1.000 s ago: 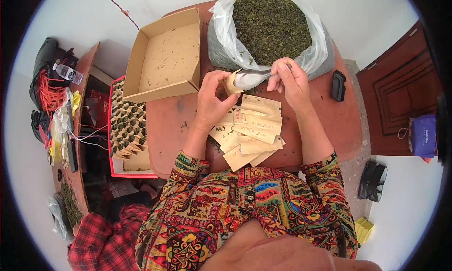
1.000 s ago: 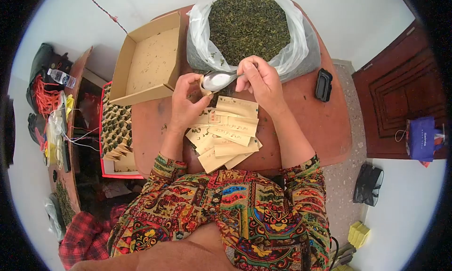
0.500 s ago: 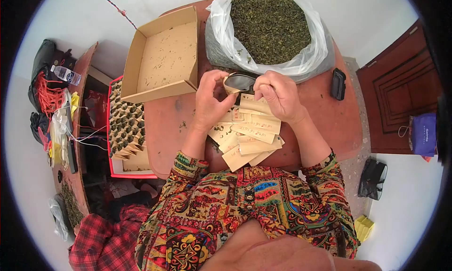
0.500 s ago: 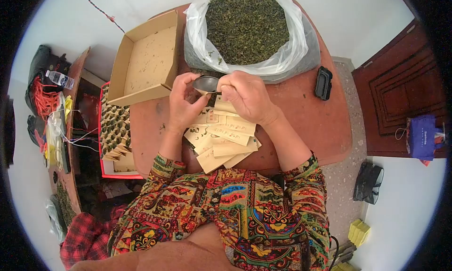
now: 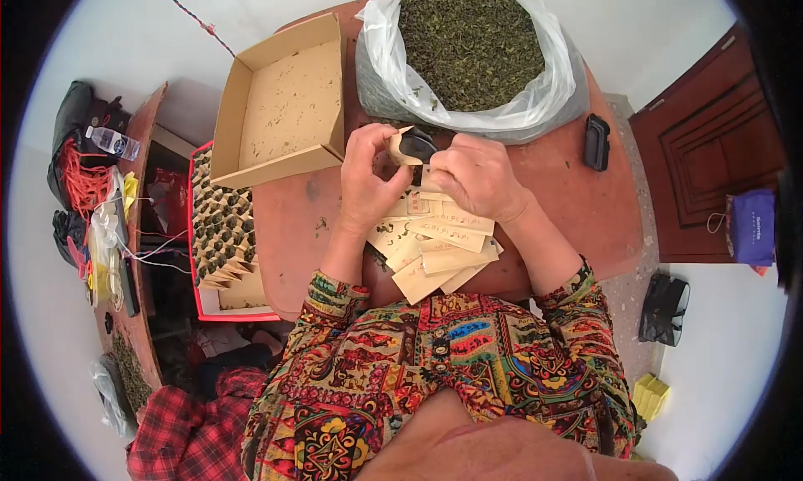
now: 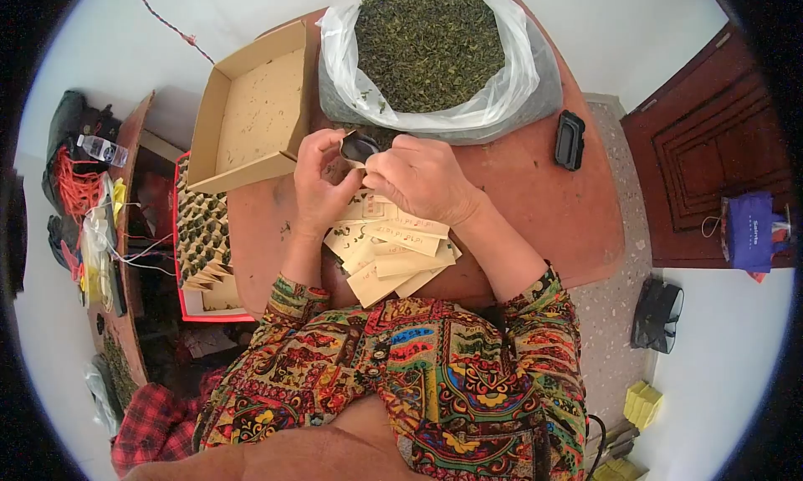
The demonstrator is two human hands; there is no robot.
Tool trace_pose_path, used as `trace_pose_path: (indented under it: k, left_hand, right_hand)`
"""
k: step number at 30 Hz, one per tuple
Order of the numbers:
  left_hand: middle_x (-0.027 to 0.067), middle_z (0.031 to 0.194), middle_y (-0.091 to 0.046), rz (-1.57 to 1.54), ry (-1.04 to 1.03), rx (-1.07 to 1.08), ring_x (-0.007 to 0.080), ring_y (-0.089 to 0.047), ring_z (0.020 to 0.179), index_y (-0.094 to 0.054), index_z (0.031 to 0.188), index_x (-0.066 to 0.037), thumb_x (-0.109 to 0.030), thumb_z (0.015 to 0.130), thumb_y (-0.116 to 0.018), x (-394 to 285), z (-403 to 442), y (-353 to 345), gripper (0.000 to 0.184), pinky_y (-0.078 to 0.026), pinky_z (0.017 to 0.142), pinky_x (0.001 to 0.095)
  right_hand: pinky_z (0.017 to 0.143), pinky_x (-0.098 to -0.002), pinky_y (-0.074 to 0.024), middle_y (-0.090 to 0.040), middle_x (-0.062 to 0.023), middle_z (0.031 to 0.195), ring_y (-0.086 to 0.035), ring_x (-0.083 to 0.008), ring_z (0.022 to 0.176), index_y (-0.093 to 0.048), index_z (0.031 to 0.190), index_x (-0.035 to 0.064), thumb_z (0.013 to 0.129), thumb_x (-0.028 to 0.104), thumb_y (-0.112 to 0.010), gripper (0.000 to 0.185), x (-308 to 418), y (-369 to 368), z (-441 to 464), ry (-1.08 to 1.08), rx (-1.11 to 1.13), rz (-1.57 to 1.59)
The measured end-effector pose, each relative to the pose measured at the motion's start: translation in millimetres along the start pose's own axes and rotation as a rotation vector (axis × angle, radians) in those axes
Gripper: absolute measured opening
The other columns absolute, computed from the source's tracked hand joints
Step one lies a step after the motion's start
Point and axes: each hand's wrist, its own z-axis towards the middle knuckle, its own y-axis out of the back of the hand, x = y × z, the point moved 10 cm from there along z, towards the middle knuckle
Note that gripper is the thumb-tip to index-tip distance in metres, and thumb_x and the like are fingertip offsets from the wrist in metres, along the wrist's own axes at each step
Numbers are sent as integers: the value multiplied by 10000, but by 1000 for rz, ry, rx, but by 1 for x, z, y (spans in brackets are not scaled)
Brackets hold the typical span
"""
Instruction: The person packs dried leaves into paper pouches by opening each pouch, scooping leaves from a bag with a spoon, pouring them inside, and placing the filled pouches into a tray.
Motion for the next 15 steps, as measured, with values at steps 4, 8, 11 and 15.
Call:
trace_pose_path:
  k: [4,8,11,15]
  left_hand:
    - [98,1205,-536,36,-16,11,215,-584,1117,-570,1163,-41,95,698,-678,4,-1,-2,497,-526,958,342]
    - [102,1189,-548,159,-99,67,216,-589,1111,-568,1149,-36,99,705,-672,0,-1,-7,476,-527,954,336]
    - [102,1192,-546,84,-33,75,212,-596,1101,-566,1145,-34,100,710,-675,4,-1,-8,468,-531,944,332]
    - [80,1224,-516,-21,81,86,182,-606,1086,-546,1162,-29,101,723,-693,15,-1,-8,480,-537,918,311]
  right_hand:
    - [531,-366,-459,-539,-45,653,-553,-238,591,-603,812,83,856,241,-717,200,-7,7,2,-82,18,-34]
    - [541,-378,-464,-558,-67,665,-562,-261,582,-601,806,71,862,237,-712,208,-16,6,-1,-146,40,-32]
    - [541,-382,-460,-577,-83,680,-572,-274,584,-600,813,56,875,207,-699,192,-16,13,1,-152,-23,32]
    - [530,-373,-450,-584,-95,687,-577,-280,586,-599,829,37,892,144,-674,145,-23,23,-3,-202,-131,165]
